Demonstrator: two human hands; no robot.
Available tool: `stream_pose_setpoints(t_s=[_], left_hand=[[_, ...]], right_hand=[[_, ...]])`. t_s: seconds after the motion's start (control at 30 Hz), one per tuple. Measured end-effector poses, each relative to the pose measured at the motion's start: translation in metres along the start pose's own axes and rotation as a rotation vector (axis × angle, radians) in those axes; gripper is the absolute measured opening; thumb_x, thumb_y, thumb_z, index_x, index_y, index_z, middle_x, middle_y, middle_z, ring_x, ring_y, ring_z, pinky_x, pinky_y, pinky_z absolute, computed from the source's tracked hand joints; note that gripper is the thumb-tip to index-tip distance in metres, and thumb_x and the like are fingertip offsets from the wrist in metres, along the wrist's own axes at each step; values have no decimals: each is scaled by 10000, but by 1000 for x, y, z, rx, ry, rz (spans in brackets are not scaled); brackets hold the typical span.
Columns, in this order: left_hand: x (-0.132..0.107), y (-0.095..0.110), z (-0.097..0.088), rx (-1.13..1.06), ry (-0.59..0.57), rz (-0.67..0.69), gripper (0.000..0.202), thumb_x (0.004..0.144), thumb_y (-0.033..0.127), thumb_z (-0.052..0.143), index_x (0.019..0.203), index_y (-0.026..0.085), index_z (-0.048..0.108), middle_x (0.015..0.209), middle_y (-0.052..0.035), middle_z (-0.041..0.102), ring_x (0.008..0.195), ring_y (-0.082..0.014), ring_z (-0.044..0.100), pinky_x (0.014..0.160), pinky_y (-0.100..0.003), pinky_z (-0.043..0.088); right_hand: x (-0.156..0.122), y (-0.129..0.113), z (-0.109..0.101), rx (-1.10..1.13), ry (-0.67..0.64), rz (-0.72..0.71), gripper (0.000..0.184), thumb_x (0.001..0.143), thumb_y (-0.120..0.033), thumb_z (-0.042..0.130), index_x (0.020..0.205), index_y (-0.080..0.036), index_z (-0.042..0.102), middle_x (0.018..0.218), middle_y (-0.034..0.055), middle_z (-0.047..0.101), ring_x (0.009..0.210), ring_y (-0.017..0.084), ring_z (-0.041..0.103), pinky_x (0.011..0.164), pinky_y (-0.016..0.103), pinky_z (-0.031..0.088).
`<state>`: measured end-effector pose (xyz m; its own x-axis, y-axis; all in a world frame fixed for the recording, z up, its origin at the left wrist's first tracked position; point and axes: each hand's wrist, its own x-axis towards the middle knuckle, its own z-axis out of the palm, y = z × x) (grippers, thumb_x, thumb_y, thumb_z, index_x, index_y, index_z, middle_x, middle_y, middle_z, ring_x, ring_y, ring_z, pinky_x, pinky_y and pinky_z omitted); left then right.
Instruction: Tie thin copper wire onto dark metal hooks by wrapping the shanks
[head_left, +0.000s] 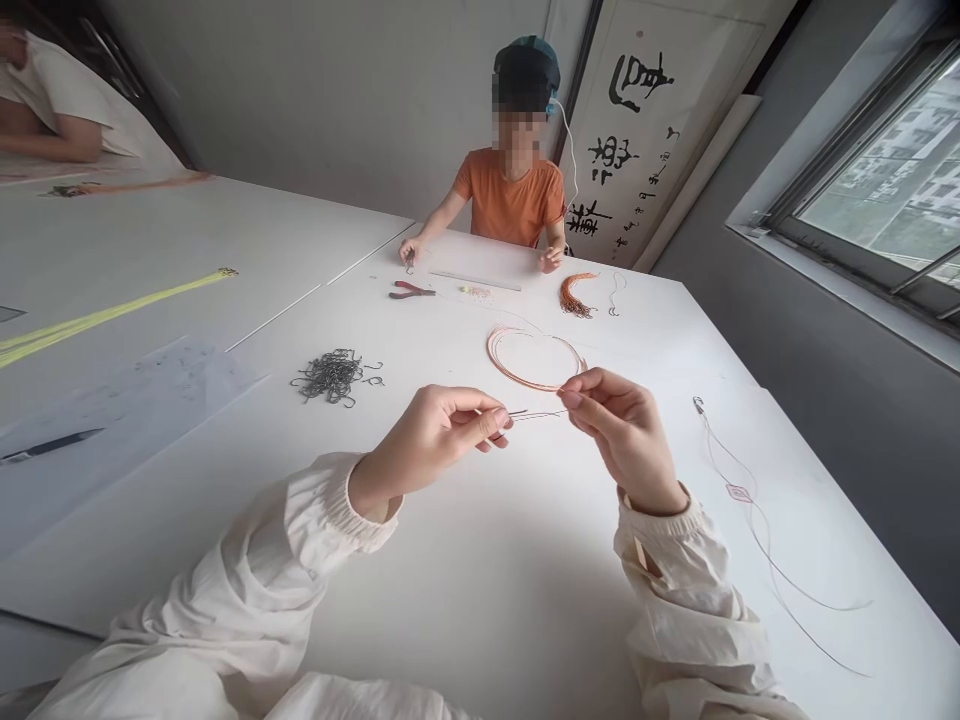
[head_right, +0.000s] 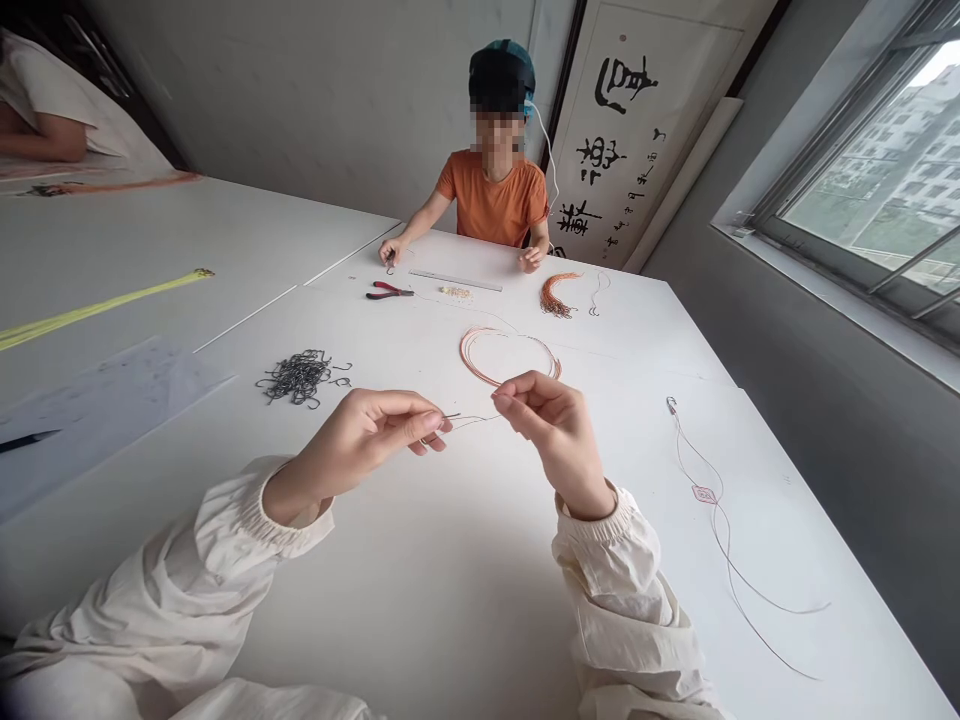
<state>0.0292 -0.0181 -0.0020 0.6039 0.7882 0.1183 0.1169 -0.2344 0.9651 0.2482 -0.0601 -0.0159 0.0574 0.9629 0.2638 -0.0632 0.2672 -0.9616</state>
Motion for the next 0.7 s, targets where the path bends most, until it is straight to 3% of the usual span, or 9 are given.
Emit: stream_pose_setpoints(t_s=[0.13, 0.27, 0.7], left_hand=[[-3, -2, 3, 120, 6, 4, 300, 921, 378, 601, 832, 114, 712, 762, -48, 689, 674, -136, 673, 636, -222, 569], [-5, 0, 5, 148, 11, 19, 309, 938, 373, 571, 815, 124, 705, 701, -29, 661, 628, -115, 632, 621, -212, 564], [-10, 1, 2, 75, -27, 1, 280, 908, 371, 625, 908, 118, 745, 726, -56, 685, 630, -139, 651, 629, -241, 584]], right_hand=[[-4, -15, 9, -223, -42, -53, 76, 857, -250, 700, 848, -175, 703, 642, -8, 567, 576, 96, 429, 523, 251, 312], [-6, -16, 18, -386, -114, -34, 86, 864, -235, 667, 845, -167, 716, 596, -16, 544, 549, 98, 421, 516, 256, 329], [-12, -15, 15, -470, -134, -55, 110, 875, -247, 642, 860, -181, 729, 561, -18, 505, 517, 102, 387, 478, 252, 330]])
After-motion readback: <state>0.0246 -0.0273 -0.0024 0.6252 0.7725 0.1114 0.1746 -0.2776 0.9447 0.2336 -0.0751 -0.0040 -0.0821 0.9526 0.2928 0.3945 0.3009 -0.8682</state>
